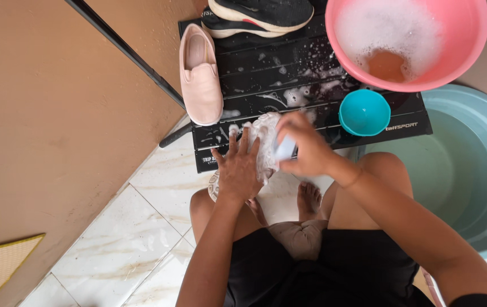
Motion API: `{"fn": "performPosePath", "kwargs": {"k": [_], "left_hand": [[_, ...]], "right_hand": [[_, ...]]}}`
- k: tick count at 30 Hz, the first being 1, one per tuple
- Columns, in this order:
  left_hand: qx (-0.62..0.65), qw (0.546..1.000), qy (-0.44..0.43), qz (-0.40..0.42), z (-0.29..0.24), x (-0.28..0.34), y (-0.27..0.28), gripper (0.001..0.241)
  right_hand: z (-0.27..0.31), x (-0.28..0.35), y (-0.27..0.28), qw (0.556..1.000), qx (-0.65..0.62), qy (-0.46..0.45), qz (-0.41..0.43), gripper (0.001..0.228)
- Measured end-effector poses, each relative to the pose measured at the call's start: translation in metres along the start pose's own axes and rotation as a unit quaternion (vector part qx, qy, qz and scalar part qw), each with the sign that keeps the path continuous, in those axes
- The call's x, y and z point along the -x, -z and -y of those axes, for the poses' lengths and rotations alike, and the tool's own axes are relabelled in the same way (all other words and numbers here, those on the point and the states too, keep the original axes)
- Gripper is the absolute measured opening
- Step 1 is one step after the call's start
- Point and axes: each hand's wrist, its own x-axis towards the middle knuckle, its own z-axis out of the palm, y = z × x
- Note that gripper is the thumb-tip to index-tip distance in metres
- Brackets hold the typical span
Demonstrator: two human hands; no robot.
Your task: The person scrubs the sole of a white sneaker with a soapy sponge, repeatedly dipping the sponge into a pink basin of soapy water. They rinse the shoe with water from a blue cup and continue scrubbing the sole and sides.
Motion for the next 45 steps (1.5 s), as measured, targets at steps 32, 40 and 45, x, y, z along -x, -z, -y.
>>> {"fn": "performPosePath", "kwargs": {"k": [32,40,45], "left_hand": [[0.04,0.999,0.001,-0.02,0.0,-0.005,-0.004,0.075],[0.041,0.999,0.003,-0.025,-0.003,-0.002,0.001,0.072],[0.066,0.996,-0.006,-0.053,-0.006,0.002,0.004,0.063]], "right_hand": [[-0.027,-0.056,-0.006,0.997,0.032,-0.063,-0.016,0.042],[-0.02,-0.069,-0.02,0.997,-0.008,-0.079,-0.005,0.048],[-0.054,-0.077,-0.02,0.98,0.127,-0.089,-0.127,0.046]]}}
